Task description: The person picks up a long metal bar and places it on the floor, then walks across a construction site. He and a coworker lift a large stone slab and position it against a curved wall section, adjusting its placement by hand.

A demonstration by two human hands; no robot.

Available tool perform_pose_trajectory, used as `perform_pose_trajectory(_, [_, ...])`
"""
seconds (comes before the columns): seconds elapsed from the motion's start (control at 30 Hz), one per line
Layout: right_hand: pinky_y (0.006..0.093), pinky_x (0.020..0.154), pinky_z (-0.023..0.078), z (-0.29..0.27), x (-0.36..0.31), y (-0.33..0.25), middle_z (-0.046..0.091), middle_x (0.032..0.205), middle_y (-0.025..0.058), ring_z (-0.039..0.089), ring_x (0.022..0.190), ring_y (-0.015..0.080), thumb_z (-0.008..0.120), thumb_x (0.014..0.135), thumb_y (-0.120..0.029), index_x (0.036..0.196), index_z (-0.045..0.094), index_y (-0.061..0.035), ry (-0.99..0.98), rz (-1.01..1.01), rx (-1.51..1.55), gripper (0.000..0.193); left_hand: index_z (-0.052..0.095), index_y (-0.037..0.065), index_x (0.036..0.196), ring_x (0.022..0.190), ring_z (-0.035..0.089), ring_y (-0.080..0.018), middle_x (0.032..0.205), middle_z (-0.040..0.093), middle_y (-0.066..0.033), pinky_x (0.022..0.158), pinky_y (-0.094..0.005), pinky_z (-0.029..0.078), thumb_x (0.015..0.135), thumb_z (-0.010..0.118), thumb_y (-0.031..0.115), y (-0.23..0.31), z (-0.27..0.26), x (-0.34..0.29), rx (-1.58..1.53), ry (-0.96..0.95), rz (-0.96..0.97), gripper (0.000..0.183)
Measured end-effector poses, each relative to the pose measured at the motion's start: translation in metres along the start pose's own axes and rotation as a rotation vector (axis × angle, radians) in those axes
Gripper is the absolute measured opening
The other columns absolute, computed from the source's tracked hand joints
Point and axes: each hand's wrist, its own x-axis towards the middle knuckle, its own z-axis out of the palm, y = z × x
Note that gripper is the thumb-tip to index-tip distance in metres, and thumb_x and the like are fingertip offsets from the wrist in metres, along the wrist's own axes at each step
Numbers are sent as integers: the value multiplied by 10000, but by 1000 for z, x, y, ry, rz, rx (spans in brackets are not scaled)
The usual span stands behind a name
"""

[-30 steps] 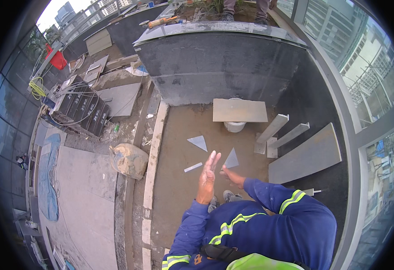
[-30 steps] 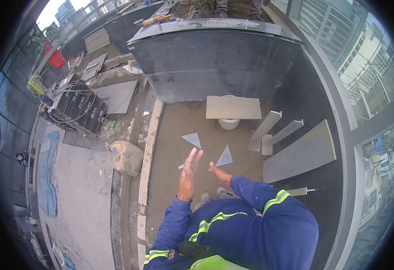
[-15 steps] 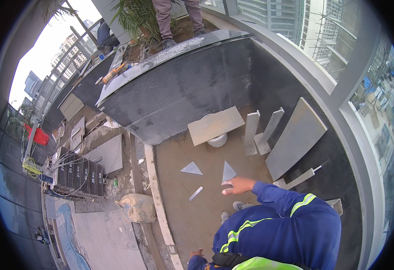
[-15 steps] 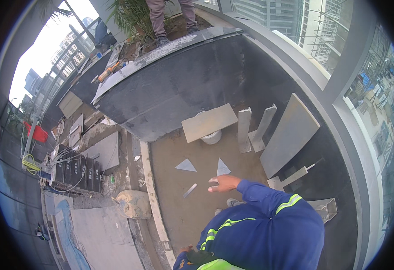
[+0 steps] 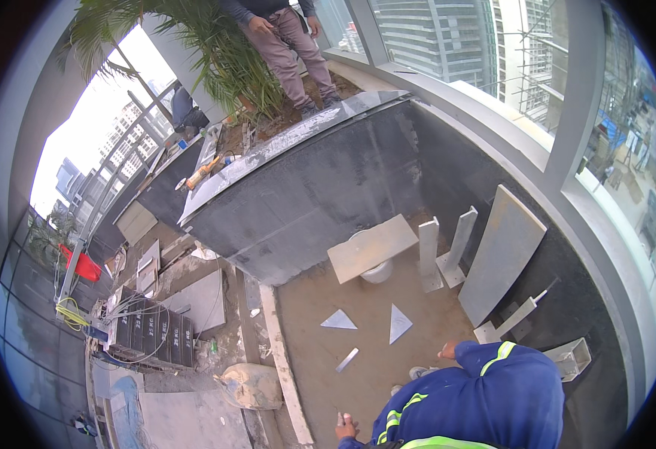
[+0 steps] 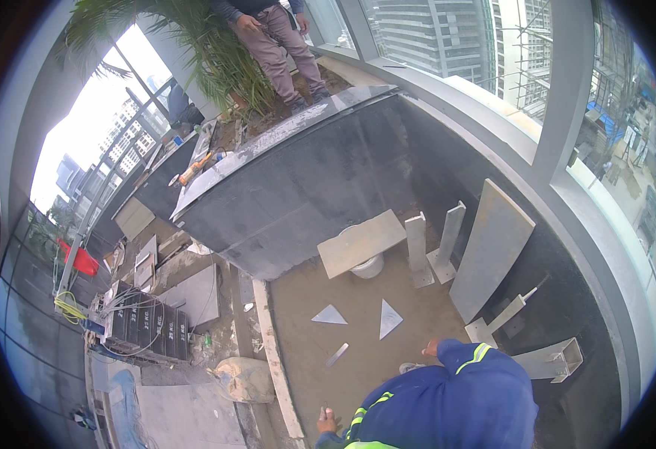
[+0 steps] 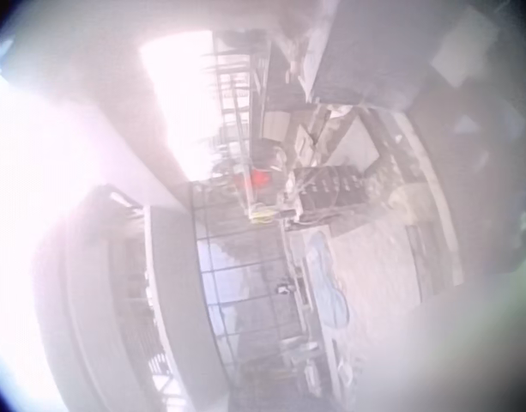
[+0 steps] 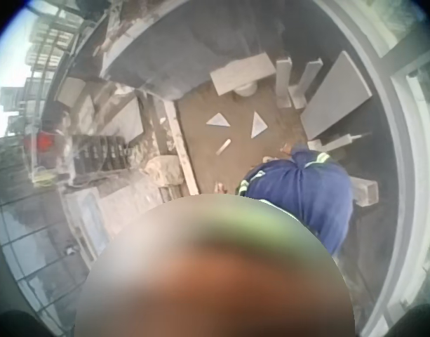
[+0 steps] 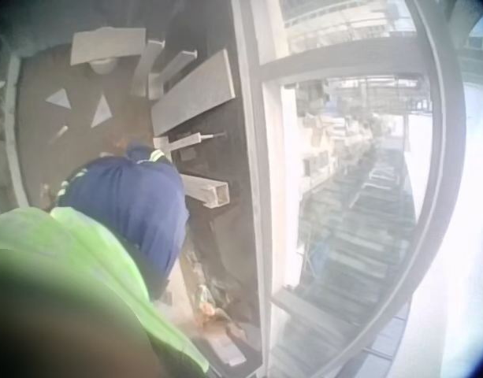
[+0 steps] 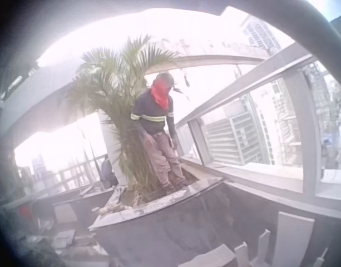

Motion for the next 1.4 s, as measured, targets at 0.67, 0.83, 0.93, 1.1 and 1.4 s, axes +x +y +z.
perform_pose_trajectory(0.67, [341, 654, 563, 11, -35, 3, 742, 984, 127, 716, 791, 193, 718, 914, -172, 1238, 671, 7, -100, -6, 384, 374, 603, 18, 1400, 942, 754, -229, 1178, 740, -180, 895, -366, 569, 946, 697, 430, 3, 45, -8, 365, -27, 197, 621])
perform_pose_trajectory(0.83, [366, 692, 592, 6, 13, -39, 747, 991, 155, 734, 832, 228, 693, 858, -10, 1251, 664, 0, -244, 70, 34, 394, 629, 57, 1385, 1179, 682, -324, 1277, 700, -209, 1028, -409, 502, 946, 670, 475, -14, 30, -81, 154, 152, 61, 608])
perform_pose_trajectory(0.93, [414, 737, 614, -11, 40, -95, 741, 1069, 186, 746, 899, 283, 651, 844, 35, 1285, 646, -4, -276, 126, 28, 443, 654, 74, 1361, 1258, 630, -351, 1306, 685, -206, 1068, -418, 472, 949, 659, 480, -62, 15, -122, 50, 228, -141, 579])
perform_pose_trajectory(1.1, [478, 919, 577, -4, 54, -222, 714, 1196, 141, 717, 1055, 313, 635, 967, -134, 1439, 520, -21, -344, -122, -144, 499, 666, 48, 1333, 1172, 683, -343, 1227, 727, -177, 1037, -427, 492, 967, 635, 452, -164, -17, -166, -85, 365, -514, 545])
perform_pose_trajectory(1.4, [311, 714, 531, 143, 60, -409, 690, 984, 27, 672, 841, 154, 657, 989, -232, 1358, 577, -37, -483, -262, -199, 425, 619, 22, 1379, 1285, 612, -336, 1352, 663, -183, 1091, -412, 459, 966, 640, 467, -210, -102, -143, -406, 474, -410, 607])
